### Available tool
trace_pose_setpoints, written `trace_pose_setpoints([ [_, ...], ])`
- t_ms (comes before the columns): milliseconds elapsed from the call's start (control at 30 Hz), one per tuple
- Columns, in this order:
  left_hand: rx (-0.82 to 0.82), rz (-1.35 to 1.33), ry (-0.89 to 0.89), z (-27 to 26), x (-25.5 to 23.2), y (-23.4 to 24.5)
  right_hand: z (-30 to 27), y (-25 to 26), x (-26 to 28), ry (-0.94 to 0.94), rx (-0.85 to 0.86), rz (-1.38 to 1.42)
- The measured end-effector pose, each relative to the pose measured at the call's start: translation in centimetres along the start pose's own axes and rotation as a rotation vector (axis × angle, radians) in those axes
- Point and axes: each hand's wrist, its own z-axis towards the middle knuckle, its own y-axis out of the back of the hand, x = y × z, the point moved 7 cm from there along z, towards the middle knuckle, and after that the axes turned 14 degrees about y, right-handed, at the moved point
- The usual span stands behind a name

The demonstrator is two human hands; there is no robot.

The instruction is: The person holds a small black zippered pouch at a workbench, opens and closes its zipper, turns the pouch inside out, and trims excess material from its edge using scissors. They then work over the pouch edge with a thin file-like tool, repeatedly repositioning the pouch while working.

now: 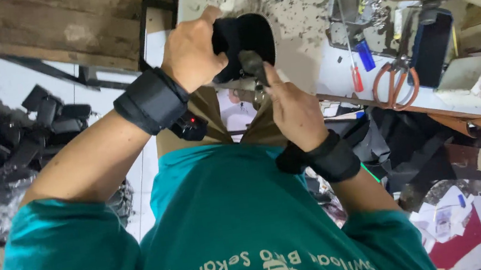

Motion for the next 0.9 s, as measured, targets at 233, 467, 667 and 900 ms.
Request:
trace_pose_setpoints([
  [233,0.054,-0.009,0.077,-0.2,0.0,0.5,-1.4,-0.4,-0.2,0.058,-0.068,0.039],
  [467,0.016,0.01,0.024,-0.1,0.0,0.1,-0.9,3.0,1.1,0.048,-0.143,0.161],
  [667,0.016,0.007,0.021,-0.3,-0.6,0.7,-1.6,0.6,-1.3,0.006,0.018,0.085],
  [900,-0.026,0.005,-0.036,-0.1,-0.9,1.0,-2.6,0.3,-2.9,-0.053,-0.114,0.13],
])
